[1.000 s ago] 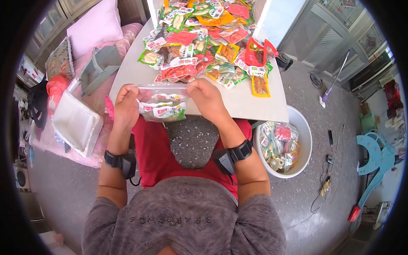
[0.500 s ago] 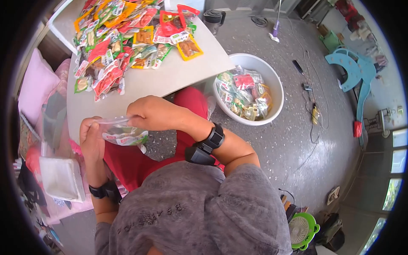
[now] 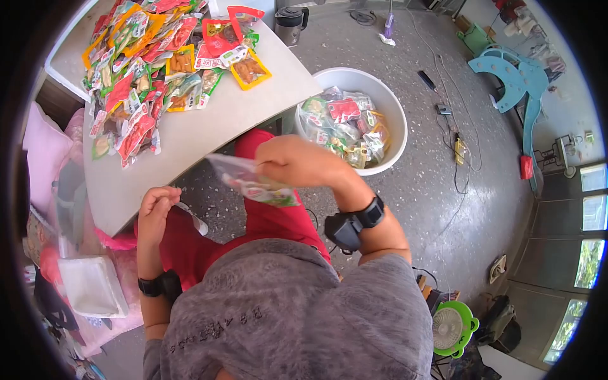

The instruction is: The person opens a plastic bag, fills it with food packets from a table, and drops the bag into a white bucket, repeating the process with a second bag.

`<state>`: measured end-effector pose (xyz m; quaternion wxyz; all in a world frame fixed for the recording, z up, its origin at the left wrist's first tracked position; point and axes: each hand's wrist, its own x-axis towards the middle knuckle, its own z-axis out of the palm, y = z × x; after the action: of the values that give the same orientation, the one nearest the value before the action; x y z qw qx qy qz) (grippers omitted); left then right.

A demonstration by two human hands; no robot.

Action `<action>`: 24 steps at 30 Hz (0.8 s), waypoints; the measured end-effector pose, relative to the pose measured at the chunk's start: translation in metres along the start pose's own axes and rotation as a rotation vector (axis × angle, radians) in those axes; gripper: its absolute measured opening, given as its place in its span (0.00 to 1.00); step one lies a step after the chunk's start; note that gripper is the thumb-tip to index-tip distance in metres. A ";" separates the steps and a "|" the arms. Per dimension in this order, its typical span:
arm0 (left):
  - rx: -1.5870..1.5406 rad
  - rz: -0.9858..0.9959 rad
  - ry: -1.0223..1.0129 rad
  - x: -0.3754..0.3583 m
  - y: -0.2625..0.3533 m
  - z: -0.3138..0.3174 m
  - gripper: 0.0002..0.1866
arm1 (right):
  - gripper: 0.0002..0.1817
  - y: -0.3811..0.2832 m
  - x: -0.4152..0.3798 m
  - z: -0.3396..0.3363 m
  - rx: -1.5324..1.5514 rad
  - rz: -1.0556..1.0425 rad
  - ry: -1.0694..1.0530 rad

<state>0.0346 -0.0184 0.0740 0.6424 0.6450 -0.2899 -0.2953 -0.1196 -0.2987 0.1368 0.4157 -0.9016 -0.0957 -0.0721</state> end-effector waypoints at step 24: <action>-0.032 -0.700 0.236 -0.030 -0.119 -0.045 0.04 | 0.15 0.328 -0.076 -0.126 -0.722 1.026 0.369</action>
<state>0.0485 0.0346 -0.0448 0.5415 0.7246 0.0288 -0.4252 -0.1239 -0.6120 -0.0395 0.0779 -0.8885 0.4498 -0.0457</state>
